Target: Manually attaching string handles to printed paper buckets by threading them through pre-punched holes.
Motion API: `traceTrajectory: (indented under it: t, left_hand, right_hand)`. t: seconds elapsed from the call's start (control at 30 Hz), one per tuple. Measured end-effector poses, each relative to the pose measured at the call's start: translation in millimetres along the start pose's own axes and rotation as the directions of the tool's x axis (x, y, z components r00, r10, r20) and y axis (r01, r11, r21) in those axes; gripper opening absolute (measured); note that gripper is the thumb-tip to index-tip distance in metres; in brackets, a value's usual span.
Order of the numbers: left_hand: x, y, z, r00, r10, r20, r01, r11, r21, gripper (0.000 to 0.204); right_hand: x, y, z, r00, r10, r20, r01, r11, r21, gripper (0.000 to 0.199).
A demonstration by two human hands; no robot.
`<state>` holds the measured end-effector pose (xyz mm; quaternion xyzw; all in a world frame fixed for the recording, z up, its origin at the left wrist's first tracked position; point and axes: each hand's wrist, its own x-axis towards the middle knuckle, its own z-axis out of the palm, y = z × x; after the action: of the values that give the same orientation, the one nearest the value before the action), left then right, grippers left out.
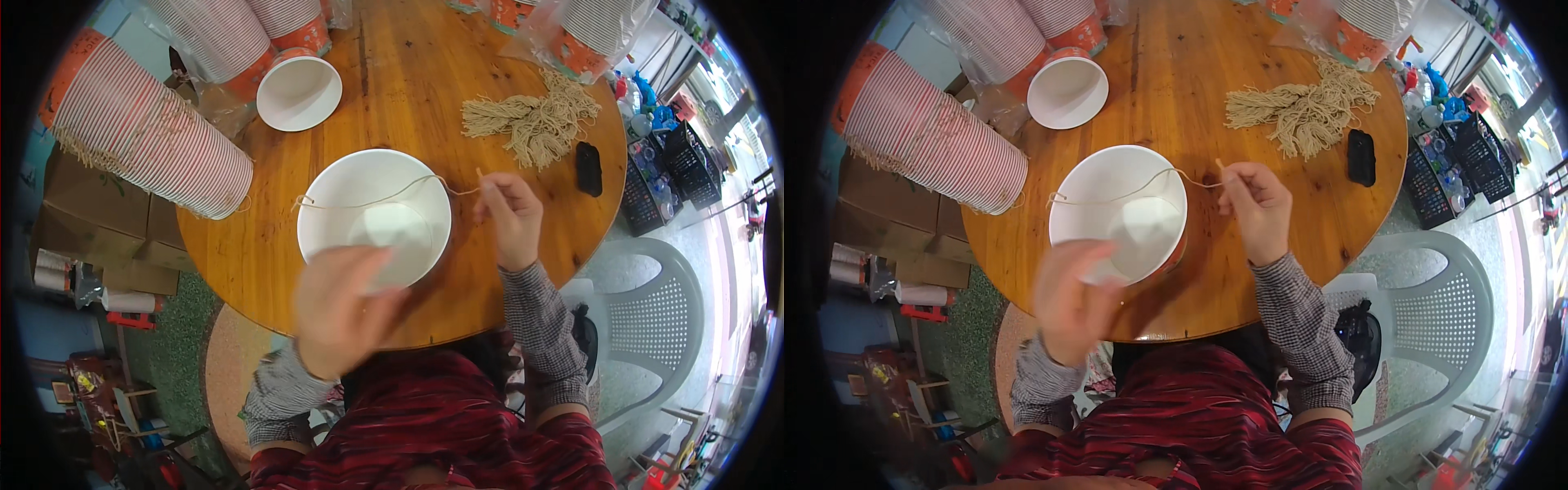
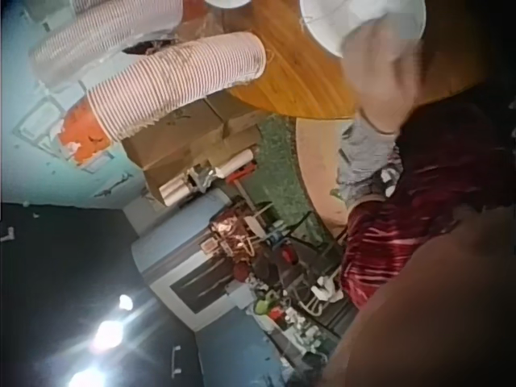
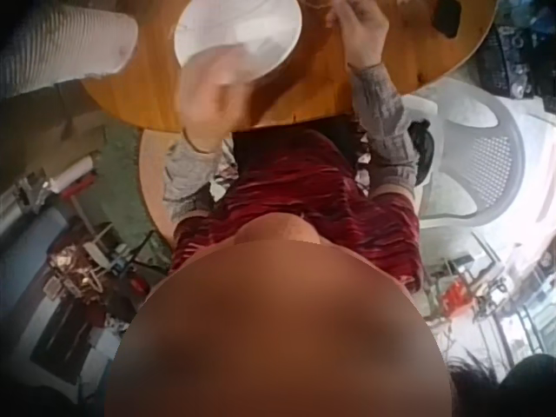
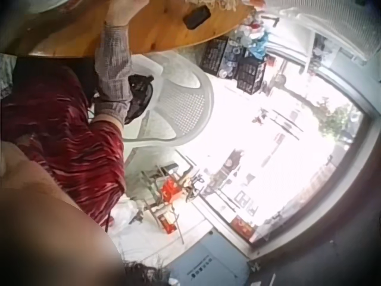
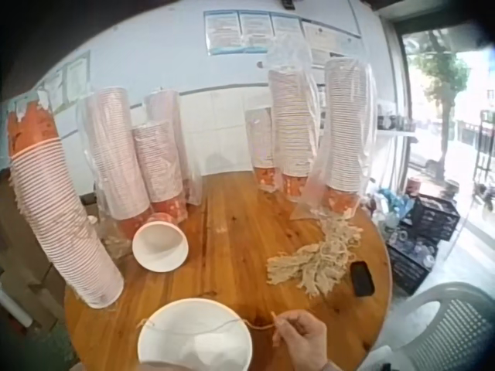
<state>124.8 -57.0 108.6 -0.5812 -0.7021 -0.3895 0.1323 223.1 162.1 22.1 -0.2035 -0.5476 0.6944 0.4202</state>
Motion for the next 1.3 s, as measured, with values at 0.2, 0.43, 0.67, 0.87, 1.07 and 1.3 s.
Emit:
traceTrajectory:
  t: [0.2, 0.43, 0.67, 0.87, 1.07, 1.3]
  left_hand:
    - [1, 13, 41, 0.981, 0.013, 0.192, -0.058, 0.971, 0.232, 0.041]
    - [8, -26, 10, 0.963, -0.268, -0.024, 0.267, 0.963, -0.013, 0.019]
    - [3, -35, -5, 0.918, -0.396, -0.007, 0.389, 0.906, -0.167, 0.020]
    - [1, -35, -9, 0.914, -0.405, 0.023, 0.403, 0.900, -0.166, 0.018]
    - [2, -40, -13, 0.887, -0.453, 0.089, 0.461, 0.851, -0.252, 0.016]
    - [10, -39, -12, 0.825, -0.503, 0.256, 0.559, 0.664, -0.496, 0.019]
  right_hand:
    - [-23, -5, 28, 0.987, -0.097, 0.128, 0.109, 0.989, -0.097, 0.004]
    - [-43, -8, 46, 0.955, -0.053, 0.293, 0.042, 0.998, 0.047, 0.005]
    - [-39, -18, 71, 0.928, -0.008, 0.372, 0.013, 1.000, -0.009, 0.005]
    - [-39, -18, 75, 0.928, 0.002, 0.373, -0.005, 1.000, 0.006, 0.005]
    - [-42, -18, 76, 0.817, -0.320, 0.480, 0.410, 0.907, -0.093, 0.009]
    - [-41, -15, 77, 0.755, -0.390, 0.527, 0.466, 0.885, -0.013, 0.008]
